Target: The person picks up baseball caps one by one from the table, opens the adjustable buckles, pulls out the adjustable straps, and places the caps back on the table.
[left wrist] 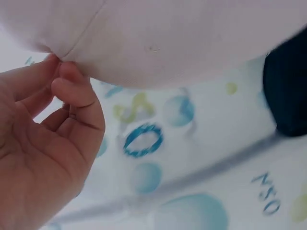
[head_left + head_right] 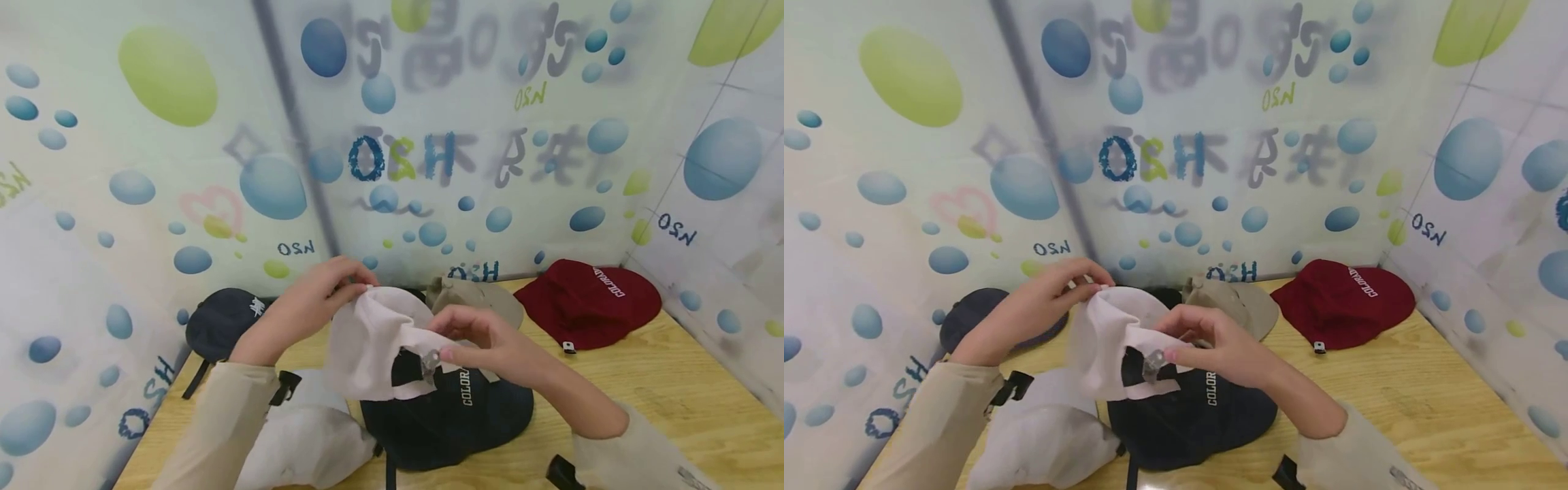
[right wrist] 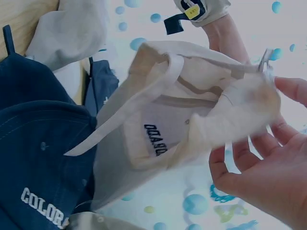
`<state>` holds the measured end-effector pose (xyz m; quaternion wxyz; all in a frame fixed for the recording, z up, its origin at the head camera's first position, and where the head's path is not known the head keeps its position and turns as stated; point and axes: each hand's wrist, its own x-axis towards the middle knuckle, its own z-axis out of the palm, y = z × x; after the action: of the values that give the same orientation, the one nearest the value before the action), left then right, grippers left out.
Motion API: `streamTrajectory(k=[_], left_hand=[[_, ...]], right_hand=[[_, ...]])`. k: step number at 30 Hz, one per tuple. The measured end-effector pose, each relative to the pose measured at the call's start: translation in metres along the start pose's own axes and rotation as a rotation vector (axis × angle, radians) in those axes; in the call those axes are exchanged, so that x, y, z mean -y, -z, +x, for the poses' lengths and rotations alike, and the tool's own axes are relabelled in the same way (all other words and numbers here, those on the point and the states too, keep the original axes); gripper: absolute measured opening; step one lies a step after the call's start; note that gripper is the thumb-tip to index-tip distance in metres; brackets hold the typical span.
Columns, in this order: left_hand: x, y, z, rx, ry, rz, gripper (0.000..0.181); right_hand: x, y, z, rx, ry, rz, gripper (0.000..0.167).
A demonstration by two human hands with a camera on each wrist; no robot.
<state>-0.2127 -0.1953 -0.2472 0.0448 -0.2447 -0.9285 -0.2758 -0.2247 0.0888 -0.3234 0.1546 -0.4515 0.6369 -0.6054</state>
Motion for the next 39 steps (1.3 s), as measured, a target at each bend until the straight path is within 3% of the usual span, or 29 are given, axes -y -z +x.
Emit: streamTrajectory(k=[3, 11, 15, 23, 25, 28, 36, 39], left_hand=[[-0.005, 0.019, -0.008, -0.023, 0.008, 0.038, 0.016], [-0.008, 0.071, -0.045, -0.082, -0.018, 0.275, 0.017], [0.004, 0.091, -0.069, -0.095, 0.01, 0.394, 0.021], [0.043, 0.122, -0.126, -0.165, 0.16, 0.581, 0.027], [0.052, 0.122, -0.139, -0.174, 0.18, 0.608, 0.028], [0.064, 0.116, -0.155, -0.123, 0.243, 0.603, 0.025], [0.098, 0.089, -0.186, 0.149, 0.465, 0.479, 0.016], [0.108, 0.079, -0.197, 0.208, 0.516, 0.469, 0.015]], right_hand=[[0.006, 0.0, -0.002, 0.0, 0.039, -0.05, 0.022], [0.009, 0.002, -0.005, -0.006, 0.037, -0.109, 0.022], [0.006, 0.005, -0.005, -0.009, 0.053, -0.113, 0.021], [0.002, 0.009, -0.003, -0.007, 0.057, -0.114, 0.02], [0.002, 0.01, -0.004, -0.008, 0.057, -0.116, 0.019], [0.001, 0.011, -0.004, -0.007, 0.057, -0.111, 0.019], [-0.002, 0.012, -0.006, -0.004, 0.058, -0.094, 0.02], [-0.003, 0.013, -0.007, -0.002, 0.055, -0.086, 0.019]])
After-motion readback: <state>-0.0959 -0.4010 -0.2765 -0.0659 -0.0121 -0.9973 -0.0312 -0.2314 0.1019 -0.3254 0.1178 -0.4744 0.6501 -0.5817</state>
